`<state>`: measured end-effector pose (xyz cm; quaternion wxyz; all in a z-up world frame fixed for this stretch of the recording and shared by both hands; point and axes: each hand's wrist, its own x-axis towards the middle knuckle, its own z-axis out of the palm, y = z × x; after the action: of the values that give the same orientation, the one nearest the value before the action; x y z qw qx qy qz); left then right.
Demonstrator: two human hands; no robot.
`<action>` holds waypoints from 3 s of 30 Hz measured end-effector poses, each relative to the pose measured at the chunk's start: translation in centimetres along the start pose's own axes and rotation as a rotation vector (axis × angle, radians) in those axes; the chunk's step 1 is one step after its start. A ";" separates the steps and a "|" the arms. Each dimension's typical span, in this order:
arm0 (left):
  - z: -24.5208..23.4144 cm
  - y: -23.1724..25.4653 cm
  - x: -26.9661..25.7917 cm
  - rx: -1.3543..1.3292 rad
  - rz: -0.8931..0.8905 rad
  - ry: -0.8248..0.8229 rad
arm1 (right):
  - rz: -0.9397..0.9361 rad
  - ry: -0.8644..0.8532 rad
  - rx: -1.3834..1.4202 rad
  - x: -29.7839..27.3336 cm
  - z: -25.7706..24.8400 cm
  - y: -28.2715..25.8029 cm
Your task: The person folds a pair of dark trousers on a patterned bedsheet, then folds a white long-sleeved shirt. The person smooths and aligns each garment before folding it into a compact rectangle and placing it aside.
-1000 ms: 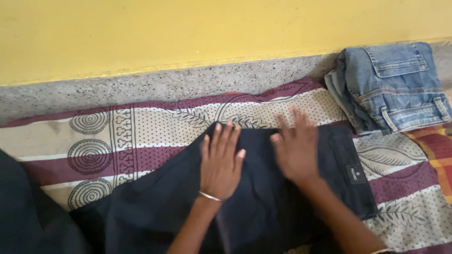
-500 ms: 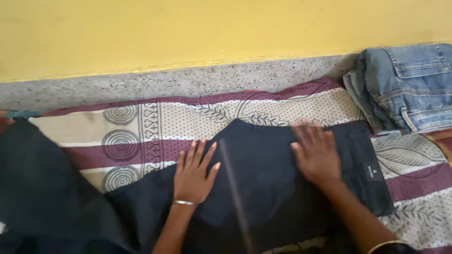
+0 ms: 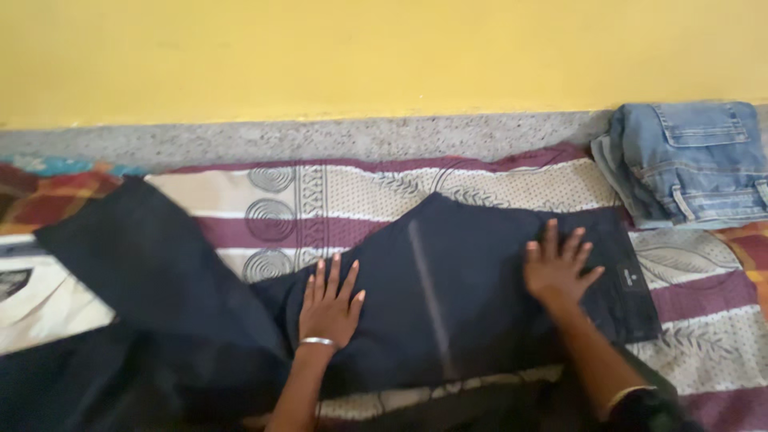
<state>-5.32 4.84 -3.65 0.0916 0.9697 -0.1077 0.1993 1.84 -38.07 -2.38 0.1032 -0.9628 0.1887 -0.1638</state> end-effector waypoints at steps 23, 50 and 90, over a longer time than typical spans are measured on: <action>-9.8 -14.7 -9.2 0.020 -0.697 -0.056 | -0.630 -0.110 -0.169 -22.0 -4.5 -16.0; -11.0 -16.4 -4.8 -1.401 -1.111 0.593 | -0.742 -0.005 0.015 -14.7 -2.4 -17.4; -30.5 -27.9 -22.6 -0.401 -0.462 0.175 | -0.380 -0.201 0.362 -10.4 1.2 -16.6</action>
<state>-29.90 42.21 10.96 0.3327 0.9103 0.0865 0.2305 -1.38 -18.70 -2.00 0.2590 -0.9583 -0.0388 -0.1148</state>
